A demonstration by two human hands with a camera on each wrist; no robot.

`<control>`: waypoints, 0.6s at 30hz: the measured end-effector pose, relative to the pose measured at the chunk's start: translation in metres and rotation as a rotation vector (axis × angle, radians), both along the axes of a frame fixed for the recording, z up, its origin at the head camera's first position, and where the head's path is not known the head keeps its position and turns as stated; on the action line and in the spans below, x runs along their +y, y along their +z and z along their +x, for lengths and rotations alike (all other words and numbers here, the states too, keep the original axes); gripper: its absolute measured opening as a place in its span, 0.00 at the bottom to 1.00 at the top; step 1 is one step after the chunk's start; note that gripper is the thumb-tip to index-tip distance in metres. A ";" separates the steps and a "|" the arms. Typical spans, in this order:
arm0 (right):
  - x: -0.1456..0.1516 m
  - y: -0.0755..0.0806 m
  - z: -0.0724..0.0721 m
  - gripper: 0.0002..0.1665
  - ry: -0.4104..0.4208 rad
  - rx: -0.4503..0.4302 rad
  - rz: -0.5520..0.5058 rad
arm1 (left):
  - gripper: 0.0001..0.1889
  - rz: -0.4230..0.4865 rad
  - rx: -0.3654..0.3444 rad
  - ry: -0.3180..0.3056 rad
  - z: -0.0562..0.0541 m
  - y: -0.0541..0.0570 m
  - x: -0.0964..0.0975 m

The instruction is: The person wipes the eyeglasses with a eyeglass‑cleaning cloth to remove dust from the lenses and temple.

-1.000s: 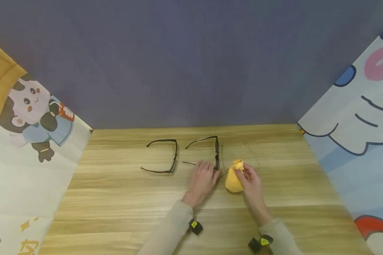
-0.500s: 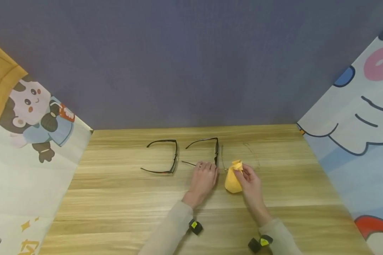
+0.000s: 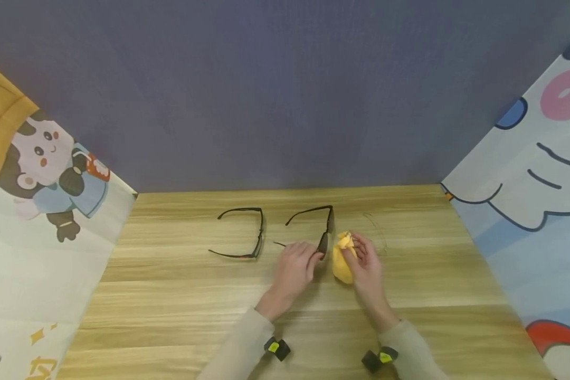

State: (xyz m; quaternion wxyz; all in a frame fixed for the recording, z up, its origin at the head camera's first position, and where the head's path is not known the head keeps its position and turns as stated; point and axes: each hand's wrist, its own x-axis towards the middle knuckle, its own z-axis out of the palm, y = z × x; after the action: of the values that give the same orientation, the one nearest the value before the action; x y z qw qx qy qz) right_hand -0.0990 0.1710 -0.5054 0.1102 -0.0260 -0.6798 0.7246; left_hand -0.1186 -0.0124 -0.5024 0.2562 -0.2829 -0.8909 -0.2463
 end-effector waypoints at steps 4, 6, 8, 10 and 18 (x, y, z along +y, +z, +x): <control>-0.009 0.009 0.000 0.21 -0.011 0.086 -0.043 | 0.06 0.106 -0.014 -0.078 0.008 0.009 -0.007; -0.012 0.013 0.003 0.18 0.002 0.121 -0.041 | 0.05 0.154 -0.018 -0.119 0.011 0.012 -0.010; -0.016 0.018 0.005 0.16 0.032 0.186 -0.004 | 0.05 0.195 -0.028 -0.150 0.014 0.015 -0.013; -0.019 0.021 0.006 0.15 0.054 0.287 0.086 | 0.06 0.228 -0.036 -0.172 0.018 0.017 -0.015; -0.035 0.028 0.006 0.19 0.029 0.614 0.368 | 0.07 0.389 -0.006 -0.238 0.026 0.021 -0.022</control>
State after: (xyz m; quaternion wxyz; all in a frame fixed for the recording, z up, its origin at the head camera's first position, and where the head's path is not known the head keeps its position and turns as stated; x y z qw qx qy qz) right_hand -0.0928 0.1363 -0.4779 0.3021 0.2229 -0.7343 0.5656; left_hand -0.0923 -0.0341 -0.4811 0.2724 -0.3303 -0.7878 -0.4428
